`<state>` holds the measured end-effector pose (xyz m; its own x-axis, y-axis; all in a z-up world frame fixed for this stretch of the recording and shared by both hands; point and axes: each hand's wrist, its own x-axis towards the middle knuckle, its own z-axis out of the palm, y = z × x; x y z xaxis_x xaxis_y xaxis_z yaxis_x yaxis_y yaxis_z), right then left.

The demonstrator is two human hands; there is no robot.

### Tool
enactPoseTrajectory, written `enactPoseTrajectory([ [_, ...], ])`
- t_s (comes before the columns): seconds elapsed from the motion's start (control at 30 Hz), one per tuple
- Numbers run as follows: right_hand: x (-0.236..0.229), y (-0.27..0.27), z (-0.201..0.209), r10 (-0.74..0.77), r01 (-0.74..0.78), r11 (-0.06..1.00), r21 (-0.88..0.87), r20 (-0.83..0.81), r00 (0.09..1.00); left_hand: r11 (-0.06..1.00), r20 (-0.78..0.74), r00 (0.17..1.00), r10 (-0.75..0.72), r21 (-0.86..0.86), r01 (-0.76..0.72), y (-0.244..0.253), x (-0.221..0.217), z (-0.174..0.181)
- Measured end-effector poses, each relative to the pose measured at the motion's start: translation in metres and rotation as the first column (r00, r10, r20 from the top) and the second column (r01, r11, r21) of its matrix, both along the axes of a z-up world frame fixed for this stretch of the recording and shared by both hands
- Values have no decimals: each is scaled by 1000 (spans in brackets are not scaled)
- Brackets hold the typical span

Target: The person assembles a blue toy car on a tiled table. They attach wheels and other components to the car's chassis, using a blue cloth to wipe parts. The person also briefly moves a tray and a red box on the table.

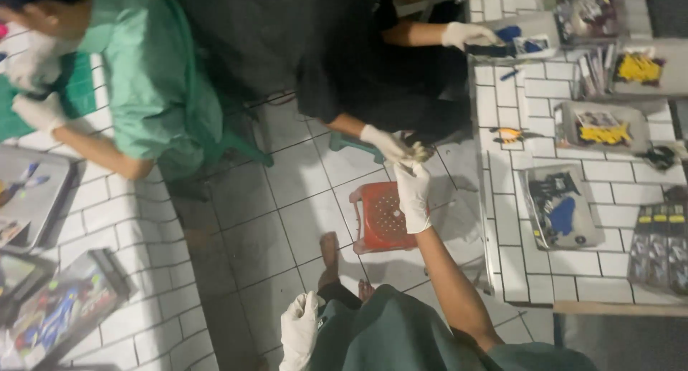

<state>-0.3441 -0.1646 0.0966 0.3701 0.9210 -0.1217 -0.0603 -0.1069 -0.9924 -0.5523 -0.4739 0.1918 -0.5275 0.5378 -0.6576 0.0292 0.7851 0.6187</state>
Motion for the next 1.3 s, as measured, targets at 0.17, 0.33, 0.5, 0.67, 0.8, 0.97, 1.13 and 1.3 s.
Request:
enactPoseTrajectory([
  [0.17,64,30,-41,-155,156,988,-16,28,987,983,16,983,-181,7,181,91,3,5],
  [0.33,67,48,-46,-164,179,970,-168,98,982,929,-6,929,-370,8,370,192,1,28],
  [0.5,60,70,-69,-234,265,933,-245,147,961,927,156,914,-375,42,373,261,-21,10],
  [0.67,71,85,-135,-256,280,944,-175,152,955,840,91,837,-540,-14,543,319,-44,10],
  [0.8,46,91,55,-8,189,774,-604,289,957,753,22,757,-653,-87,652,345,-52,5],
  [0.97,85,94,-99,105,-78,992,95,-334,937,683,-28,682,-731,-30,730,360,-50,-21],
  [1.13,78,64,67,-450,408,683,-605,91,888,531,-7,537,-843,-167,831,390,12,17],
  [1.3,91,-32,27,-584,377,653,-657,-119,803,209,96,198,-975,111,972,411,106,-4],
])
